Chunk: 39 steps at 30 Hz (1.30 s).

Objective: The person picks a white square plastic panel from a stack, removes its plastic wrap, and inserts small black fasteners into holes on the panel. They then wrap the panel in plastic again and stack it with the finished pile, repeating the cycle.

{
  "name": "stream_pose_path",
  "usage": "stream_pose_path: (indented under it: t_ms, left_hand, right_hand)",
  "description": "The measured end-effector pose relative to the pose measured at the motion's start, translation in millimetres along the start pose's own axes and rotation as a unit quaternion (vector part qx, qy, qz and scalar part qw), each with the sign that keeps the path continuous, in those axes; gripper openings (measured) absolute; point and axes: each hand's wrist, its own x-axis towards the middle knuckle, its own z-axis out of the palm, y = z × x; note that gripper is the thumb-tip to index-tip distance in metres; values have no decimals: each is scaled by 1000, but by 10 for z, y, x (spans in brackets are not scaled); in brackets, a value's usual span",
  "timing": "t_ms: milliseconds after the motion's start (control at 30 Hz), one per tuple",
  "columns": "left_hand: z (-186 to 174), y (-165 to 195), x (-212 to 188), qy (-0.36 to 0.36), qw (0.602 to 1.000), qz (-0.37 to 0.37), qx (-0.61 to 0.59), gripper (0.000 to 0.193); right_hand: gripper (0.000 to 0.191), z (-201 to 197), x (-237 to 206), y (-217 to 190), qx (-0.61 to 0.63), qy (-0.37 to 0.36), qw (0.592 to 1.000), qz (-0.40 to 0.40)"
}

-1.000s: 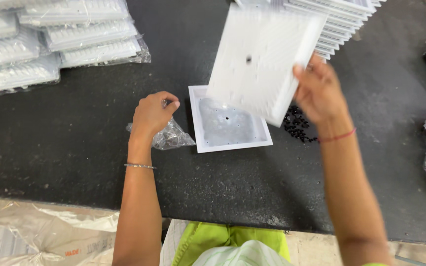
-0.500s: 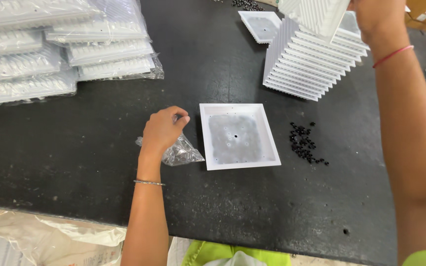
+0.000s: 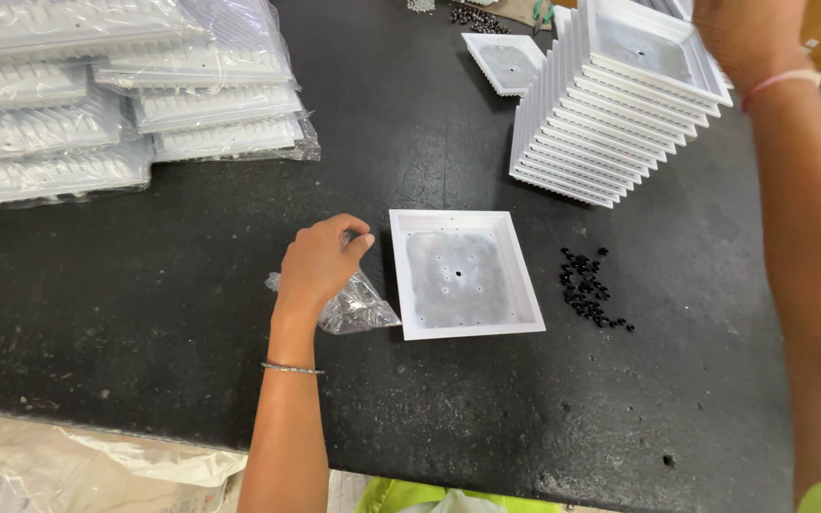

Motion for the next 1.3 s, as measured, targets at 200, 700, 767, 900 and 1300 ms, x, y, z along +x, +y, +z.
stream_pose_path:
  t_ms: [200,700,767,900,1300]
  left_hand:
    - [-14,-1,3,-7,1000,-7,1,25]
    - [7,6,21,-5,1000,-9,26,25]
    - [12,4,16,-3,1000,-12,29,25]
    - [24,-4,6,3,1000,-3,26,26]
    - [200,-210,129,26,997,-11,66,20]
  right_hand:
    - [5,93,-257,-188,60,-5,998,-2]
    - [7,356,-433,-115,99,-118,987,36]
    - [10,318,-431,-104,96,-142,985,37]
    - [15,167,-385,-133,123,-182,975,33]
    - [25,433,-1252,-133,466,181,829,249]
